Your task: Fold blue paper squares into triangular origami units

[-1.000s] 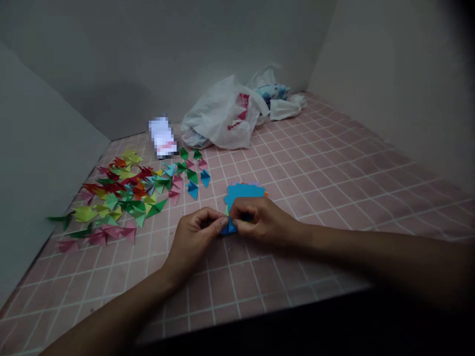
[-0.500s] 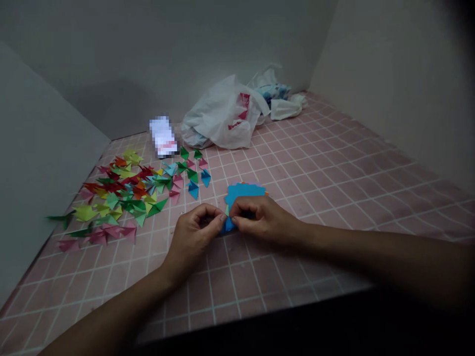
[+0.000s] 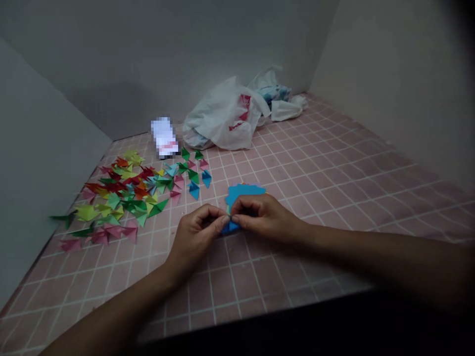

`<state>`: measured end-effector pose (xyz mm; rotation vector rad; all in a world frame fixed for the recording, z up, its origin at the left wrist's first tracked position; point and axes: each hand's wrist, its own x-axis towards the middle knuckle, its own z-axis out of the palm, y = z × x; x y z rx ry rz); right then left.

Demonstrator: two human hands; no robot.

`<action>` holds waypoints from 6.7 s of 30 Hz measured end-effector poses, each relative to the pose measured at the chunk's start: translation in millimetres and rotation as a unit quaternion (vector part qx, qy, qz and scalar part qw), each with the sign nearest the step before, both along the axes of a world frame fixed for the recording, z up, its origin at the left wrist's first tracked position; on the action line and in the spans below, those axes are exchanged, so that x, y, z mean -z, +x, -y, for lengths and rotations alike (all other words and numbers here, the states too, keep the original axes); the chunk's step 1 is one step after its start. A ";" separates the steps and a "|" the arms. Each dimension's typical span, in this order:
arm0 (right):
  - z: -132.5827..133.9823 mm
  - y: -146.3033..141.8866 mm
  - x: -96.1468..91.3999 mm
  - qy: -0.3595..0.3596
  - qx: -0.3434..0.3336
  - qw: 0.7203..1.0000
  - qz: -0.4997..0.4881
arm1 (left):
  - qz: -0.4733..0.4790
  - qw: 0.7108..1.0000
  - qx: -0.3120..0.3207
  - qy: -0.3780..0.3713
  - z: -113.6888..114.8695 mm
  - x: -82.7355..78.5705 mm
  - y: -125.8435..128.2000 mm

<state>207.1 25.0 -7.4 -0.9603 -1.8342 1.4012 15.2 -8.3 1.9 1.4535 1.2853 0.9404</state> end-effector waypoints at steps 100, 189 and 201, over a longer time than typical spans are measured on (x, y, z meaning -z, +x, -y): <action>1.9 -1.2 3.6 0.025 0.013 0.995 -0.097 | 0.149 0.982 -0.114 -0.020 0.2 8.1 -0.8; 11.4 0.5 4.1 0.282 0.039 0.958 -0.017 | -0.040 0.988 -0.006 0.146 13.7 -0.5 6.0; 9.7 0.5 4.0 0.257 0.008 0.966 -0.021 | -0.066 0.984 -0.021 0.162 8.9 0.0 5.6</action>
